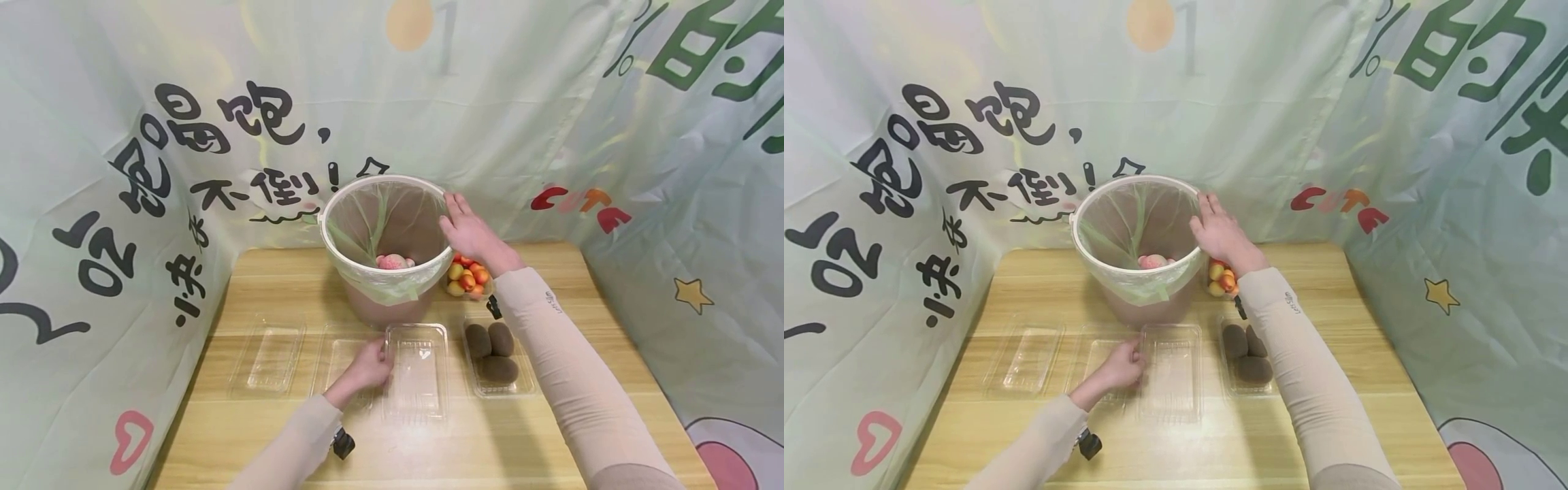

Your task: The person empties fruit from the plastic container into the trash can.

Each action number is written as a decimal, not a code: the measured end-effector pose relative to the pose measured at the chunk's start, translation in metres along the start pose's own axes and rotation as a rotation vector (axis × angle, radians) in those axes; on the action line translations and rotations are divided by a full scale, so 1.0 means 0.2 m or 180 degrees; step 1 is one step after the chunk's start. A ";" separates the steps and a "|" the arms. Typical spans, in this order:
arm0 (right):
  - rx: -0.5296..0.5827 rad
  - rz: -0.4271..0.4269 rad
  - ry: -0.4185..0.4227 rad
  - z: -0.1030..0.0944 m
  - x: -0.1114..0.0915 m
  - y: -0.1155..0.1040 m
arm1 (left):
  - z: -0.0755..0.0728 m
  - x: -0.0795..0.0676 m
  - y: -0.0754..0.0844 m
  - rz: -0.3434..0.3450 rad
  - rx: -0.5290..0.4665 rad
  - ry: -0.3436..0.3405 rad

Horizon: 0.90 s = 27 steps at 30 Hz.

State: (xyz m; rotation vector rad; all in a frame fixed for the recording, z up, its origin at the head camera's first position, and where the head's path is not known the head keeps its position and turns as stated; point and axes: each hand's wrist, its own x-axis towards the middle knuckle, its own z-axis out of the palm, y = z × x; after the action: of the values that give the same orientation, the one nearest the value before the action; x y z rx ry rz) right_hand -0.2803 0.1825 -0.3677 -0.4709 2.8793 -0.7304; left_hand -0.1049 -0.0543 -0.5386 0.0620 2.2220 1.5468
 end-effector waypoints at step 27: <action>0.0405 -0.0008 0.0194 0.01 0.01 0.01 | -0.01 -0.03 0.00 0.0314 0.1044 0.0454</action>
State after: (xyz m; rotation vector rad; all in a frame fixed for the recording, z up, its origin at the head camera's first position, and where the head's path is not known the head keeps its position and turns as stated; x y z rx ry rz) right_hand -0.2821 0.1816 -0.3709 -0.4435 2.8650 -0.9370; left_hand -0.0996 -0.0578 -0.5349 0.1657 2.6032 1.2530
